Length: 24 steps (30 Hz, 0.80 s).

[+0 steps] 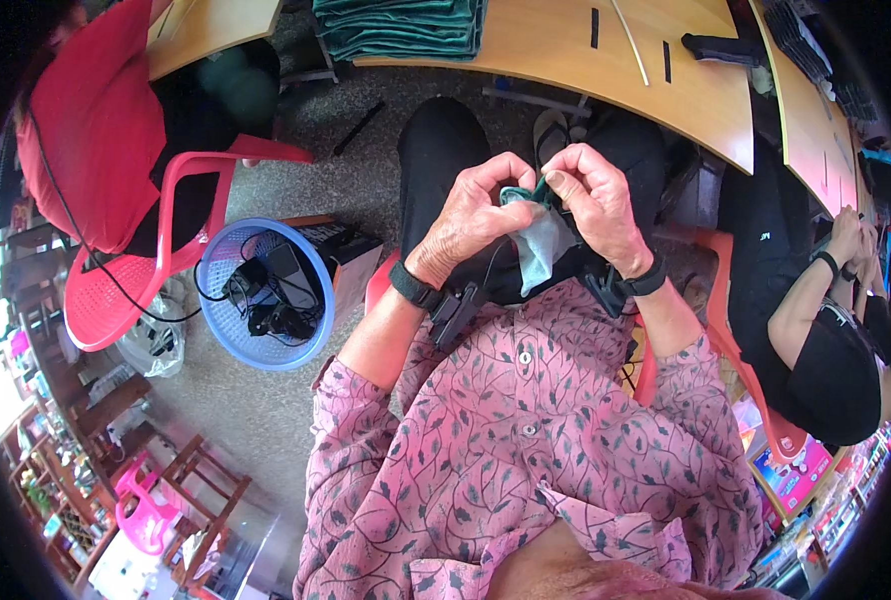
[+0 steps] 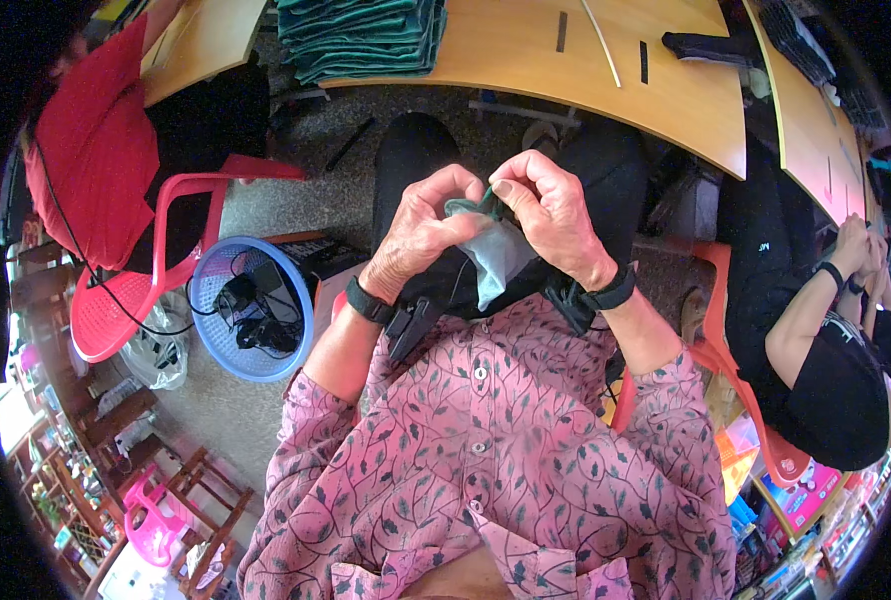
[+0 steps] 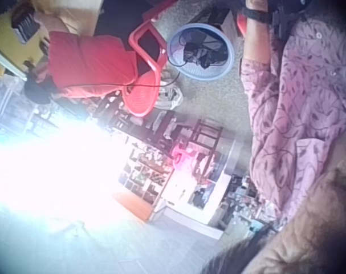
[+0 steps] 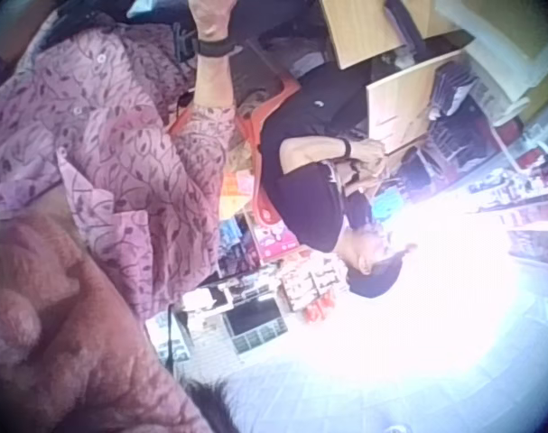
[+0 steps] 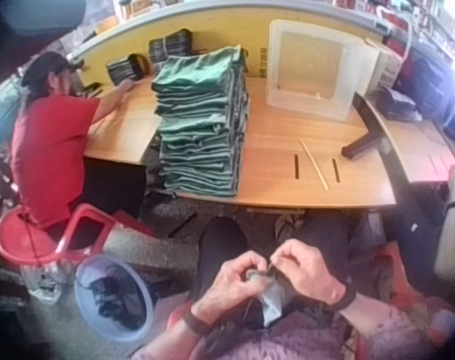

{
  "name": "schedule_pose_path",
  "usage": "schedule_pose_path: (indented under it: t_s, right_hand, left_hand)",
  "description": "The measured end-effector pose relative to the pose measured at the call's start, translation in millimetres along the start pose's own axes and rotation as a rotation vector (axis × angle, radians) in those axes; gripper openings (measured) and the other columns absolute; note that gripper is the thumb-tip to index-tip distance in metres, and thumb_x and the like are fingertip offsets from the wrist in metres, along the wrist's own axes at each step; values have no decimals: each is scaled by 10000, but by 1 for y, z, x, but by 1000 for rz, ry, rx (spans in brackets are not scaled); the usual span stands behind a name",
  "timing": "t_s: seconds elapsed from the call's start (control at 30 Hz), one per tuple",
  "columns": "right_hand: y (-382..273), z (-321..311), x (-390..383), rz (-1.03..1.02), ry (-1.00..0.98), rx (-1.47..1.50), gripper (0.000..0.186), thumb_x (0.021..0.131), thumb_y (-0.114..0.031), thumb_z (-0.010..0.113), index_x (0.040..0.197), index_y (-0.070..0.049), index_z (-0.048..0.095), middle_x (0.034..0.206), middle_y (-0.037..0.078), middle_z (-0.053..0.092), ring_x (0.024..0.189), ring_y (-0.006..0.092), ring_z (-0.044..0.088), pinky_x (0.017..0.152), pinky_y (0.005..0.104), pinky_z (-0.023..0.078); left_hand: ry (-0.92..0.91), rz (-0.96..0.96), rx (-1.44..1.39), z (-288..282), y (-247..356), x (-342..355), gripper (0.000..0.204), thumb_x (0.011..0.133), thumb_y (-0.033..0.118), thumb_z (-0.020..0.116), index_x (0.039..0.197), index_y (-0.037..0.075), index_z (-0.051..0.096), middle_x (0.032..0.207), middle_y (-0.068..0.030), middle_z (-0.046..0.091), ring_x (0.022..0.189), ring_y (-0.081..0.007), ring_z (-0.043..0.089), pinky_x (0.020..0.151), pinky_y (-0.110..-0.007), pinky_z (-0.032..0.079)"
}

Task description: The person sits at a table and sews a green fabric mask using a needle and thread. They manipulate the fabric, insert the needle, and pull the thread through to stitch the edges. After completing the sewing, they place the finished mask onto a stack of similar items on the table.

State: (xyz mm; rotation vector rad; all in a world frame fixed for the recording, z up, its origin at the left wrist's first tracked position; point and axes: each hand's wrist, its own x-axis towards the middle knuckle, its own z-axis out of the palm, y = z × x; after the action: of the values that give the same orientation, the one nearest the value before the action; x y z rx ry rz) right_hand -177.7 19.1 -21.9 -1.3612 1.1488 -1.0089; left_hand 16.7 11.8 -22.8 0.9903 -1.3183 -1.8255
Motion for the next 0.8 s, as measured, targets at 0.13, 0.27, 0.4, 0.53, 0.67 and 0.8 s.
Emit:
schedule_pose_path:
  t_s: [0.13, 0.27, 0.4, 0.53, 0.67, 0.8]
  right_hand:
    - [7, 1, 2, -24, 1, -41, 25, 938, -33, 617, 942, -9, 611, 813, -21, 600, 738, 42, 525, 650, 209, 450]
    - [10, -2, 6, 70, 36, 38, 30, 946, -49, 612, 940, -19, 616, 798, -35, 586, 711, 28, 505, 619, 200, 431]
    - [9, -3, 7, 125, 77, 55, 52, 958, -85, 608, 948, -35, 620, 777, -52, 567, 668, 9, 474, 582, 186, 407]
    - [4, -10, 10, 142, -43, 161, 83, 969, -91, 583, 1022, -52, 633, 815, -60, 562, 683, 4, 472, 588, 180, 396]
    - [0, -17, 12, 34, -178, 72, 179, 940, -70, 588, 1105, -54, 656, 885, -37, 571, 774, 27, 513, 674, 199, 422]
    - [-7, -18, 14, -4, -254, -34, 144, 917, -61, 601, 1039, -35, 674, 871, -15, 573, 791, 51, 537, 699, 212, 439]
  left_hand:
    - [-32, -3, -58, 3, -3, -2, 203, 763, 18, 693, 823, 93, 515, 809, 82, 495, 761, -18, 454, 672, -196, 395]
    - [-44, -43, -105, 5, -1, -3, 229, 783, 12, 709, 807, 99, 499, 806, 86, 481, 782, -18, 452, 690, -197, 392]
    - [-38, 36, -136, 2, -4, -2, 248, 805, 6, 735, 813, 92, 503, 858, 67, 496, 827, -35, 468, 742, -211, 414]
    - [-39, 134, -132, -1, -8, 0, 247, 821, 16, 754, 834, 83, 517, 911, 43, 519, 875, -60, 491, 793, -232, 435]
    - [-53, 80, -166, -5, -7, -2, 235, 818, 32, 768, 858, 79, 541, 915, 41, 541, 879, -64, 511, 803, -238, 445]
    - [-30, 62, -207, -6, -9, -1, 222, 813, 38, 777, 887, 69, 571, 922, 38, 573, 882, -65, 535, 812, -240, 459]
